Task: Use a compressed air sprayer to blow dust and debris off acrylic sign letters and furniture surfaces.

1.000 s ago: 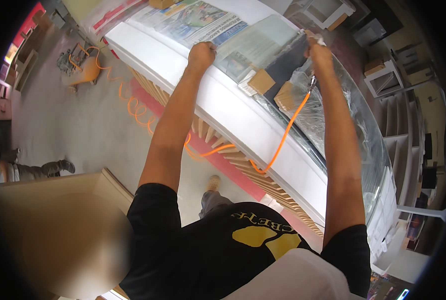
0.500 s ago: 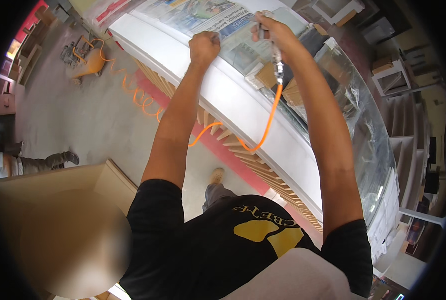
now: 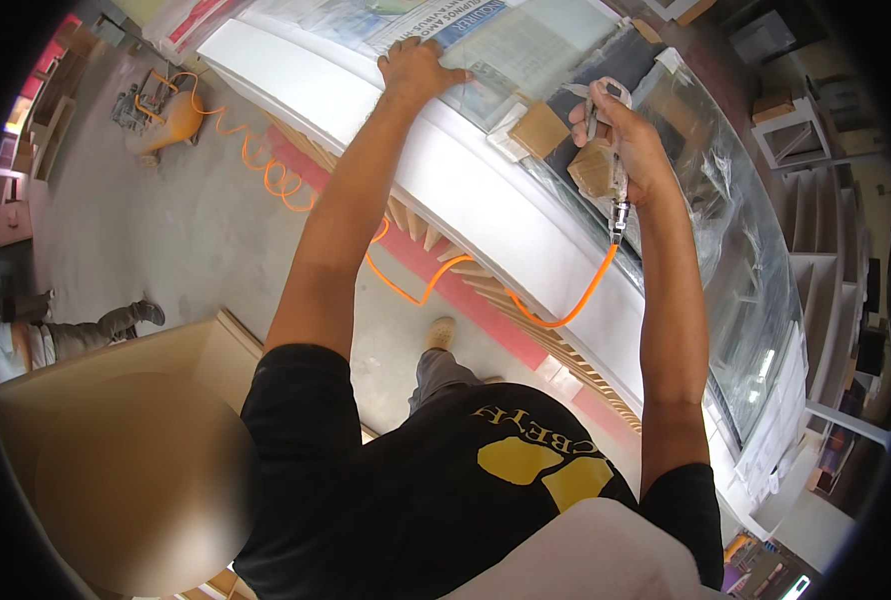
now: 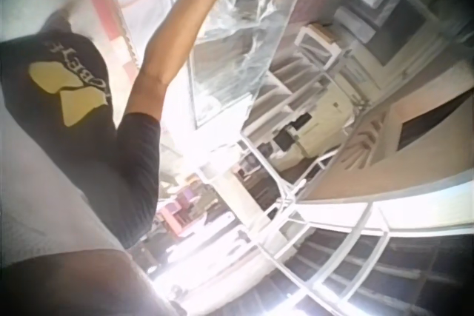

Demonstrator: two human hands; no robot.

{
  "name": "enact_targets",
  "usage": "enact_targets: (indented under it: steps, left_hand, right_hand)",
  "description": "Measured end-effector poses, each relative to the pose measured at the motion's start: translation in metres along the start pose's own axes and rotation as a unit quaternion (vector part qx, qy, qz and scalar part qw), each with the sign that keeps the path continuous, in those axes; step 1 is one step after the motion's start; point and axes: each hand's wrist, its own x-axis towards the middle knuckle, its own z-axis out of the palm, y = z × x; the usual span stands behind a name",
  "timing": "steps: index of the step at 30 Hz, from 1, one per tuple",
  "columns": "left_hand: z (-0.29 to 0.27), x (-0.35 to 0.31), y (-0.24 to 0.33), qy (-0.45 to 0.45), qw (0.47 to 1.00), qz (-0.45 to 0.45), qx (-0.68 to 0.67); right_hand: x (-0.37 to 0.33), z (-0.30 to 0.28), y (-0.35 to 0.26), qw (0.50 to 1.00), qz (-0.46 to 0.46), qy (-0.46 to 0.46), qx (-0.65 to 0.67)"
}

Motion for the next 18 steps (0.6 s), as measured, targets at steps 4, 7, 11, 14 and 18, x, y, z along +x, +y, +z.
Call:
enact_targets:
  steps: [4, 7, 11, 14, 18]
  left_hand:
    - [-0.001, 0.013, 0.006, -0.007, 0.999, -0.043, 0.017]
    - [0.007, 0.015, 0.000, 0.021, 0.998, -0.053, 0.012]
    - [0.021, 0.015, -0.013, 0.102, 0.995, -0.001, 0.017]
    - [0.005, 0.015, -0.013, -0.046, 0.995, -0.059, -0.066]
    - [-0.004, 0.029, -0.004, -0.048, 0.985, -0.139, 0.088]
  right_hand:
    - [-0.008, -0.004, -0.003, 0.999, 0.040, -0.002, -0.008]
    - [-0.018, -0.005, -0.001, 0.996, 0.081, -0.009, -0.025]
    - [-0.031, -0.011, 0.011, 0.997, 0.076, -0.007, -0.012]
    - [-0.039, -0.022, 0.020, 0.998, 0.060, -0.015, 0.011]
    - [-0.047, -0.022, 0.028, 0.998, 0.048, -0.019, 0.021]
